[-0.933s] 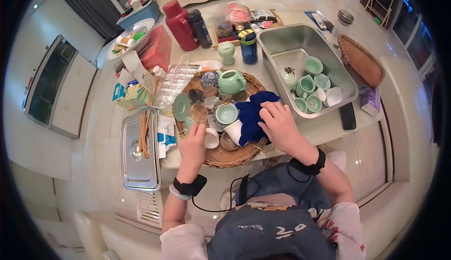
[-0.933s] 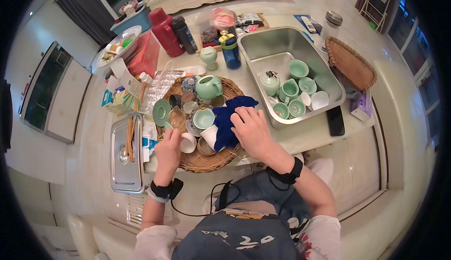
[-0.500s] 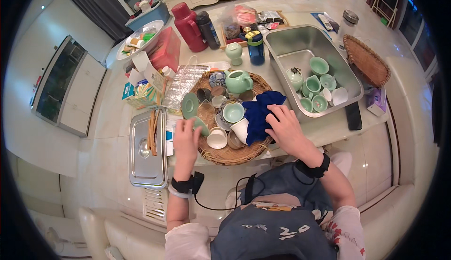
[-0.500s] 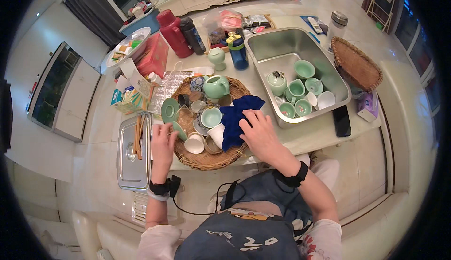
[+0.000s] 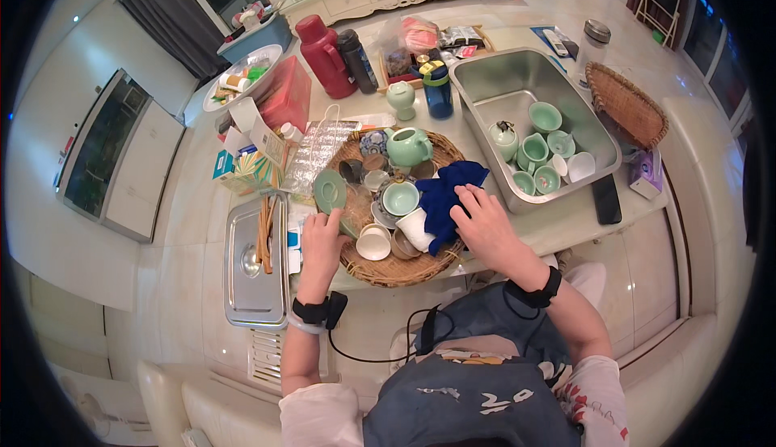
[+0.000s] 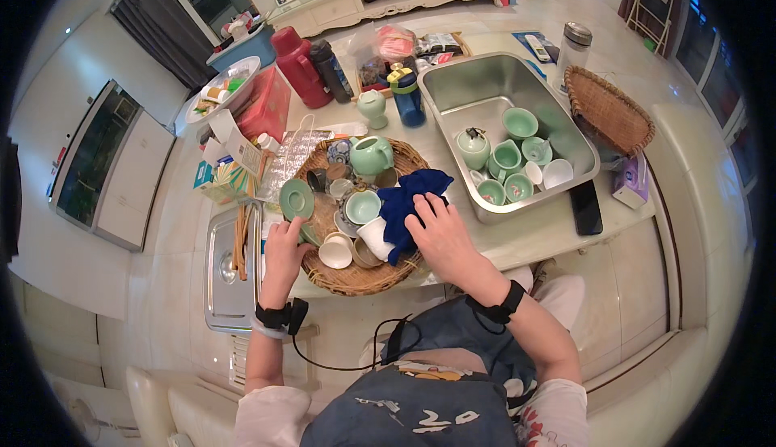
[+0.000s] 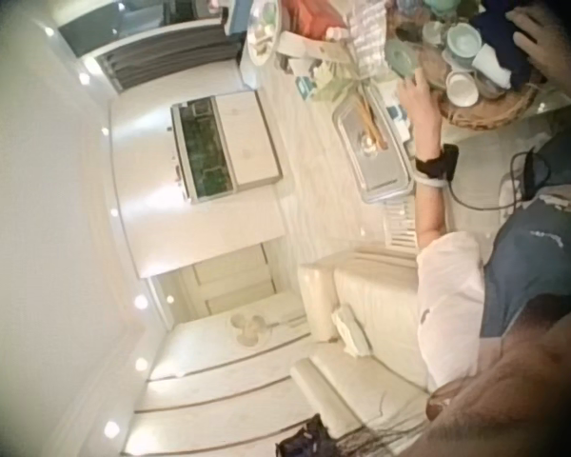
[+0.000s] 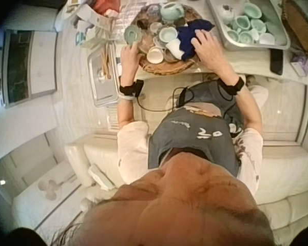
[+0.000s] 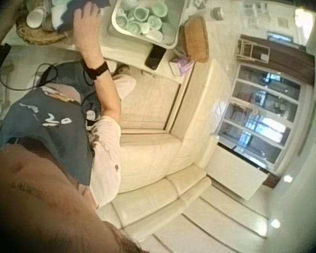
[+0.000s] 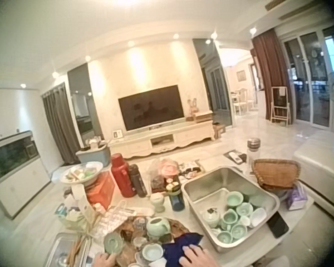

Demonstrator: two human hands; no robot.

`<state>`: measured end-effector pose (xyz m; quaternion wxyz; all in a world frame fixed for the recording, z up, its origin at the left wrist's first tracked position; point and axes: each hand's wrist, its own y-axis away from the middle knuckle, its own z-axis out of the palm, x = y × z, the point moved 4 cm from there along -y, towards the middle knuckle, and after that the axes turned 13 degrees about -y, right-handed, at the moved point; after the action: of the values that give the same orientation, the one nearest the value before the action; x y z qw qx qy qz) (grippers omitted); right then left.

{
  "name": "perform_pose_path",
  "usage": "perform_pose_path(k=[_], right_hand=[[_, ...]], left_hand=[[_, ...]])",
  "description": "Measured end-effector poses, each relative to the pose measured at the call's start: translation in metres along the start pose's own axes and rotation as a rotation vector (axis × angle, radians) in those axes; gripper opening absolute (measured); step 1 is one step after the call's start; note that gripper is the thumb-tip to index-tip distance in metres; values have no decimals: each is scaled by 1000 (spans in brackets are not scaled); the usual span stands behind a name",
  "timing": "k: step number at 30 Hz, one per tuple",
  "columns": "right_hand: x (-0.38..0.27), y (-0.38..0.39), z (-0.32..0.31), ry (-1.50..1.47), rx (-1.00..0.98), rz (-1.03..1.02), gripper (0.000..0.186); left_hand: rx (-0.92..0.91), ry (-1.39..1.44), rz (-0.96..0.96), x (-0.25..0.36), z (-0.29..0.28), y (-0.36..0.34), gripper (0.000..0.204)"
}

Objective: The person dries tea set items including cups and a teapot using a cloth and places them into a woven basket.

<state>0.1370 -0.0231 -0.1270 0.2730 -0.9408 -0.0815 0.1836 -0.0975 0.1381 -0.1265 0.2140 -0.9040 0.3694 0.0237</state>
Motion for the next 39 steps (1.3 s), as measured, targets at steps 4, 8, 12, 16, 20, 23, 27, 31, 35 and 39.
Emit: perform_pose_path(k=[4, 8, 12, 16, 20, 23, 27, 31, 35, 39], right_hand=[[0, -3, -1, -78, 16, 26, 27], [5, 0, -3, -138, 92, 67, 27], [8, -2, -1, -236, 197, 82, 26], [13, -2, 5, -254, 259, 82, 25], [14, -2, 4, -223, 251, 88, 28], [11, -2, 4, -252, 220, 65, 36], [10, -3, 11, -203, 63, 90, 46], [13, -1, 3, -262, 163, 106, 36], [17, -4, 2, -330, 240, 136, 22], [11, -13, -17, -96, 352, 40, 17]], left_hand=[[13, 54, -28, 3, -2, 4, 54], [23, 102, -28, -2, 5, 1, 49], [74, -36, 76, 0, 7, 0, 41], [98, -40, 114, -2, 1, 1, 36], [60, -95, 175, 5, -4, -2, 27], [-48, -109, 164, 1, -10, -6, 24], [-93, -41, 178, -11, -18, -12, 23], [-105, 274, 129, -23, -18, -20, 21], [-272, 481, -16, -39, -9, -15, 19], [-318, 942, -173, -50, -5, -7, 19]])
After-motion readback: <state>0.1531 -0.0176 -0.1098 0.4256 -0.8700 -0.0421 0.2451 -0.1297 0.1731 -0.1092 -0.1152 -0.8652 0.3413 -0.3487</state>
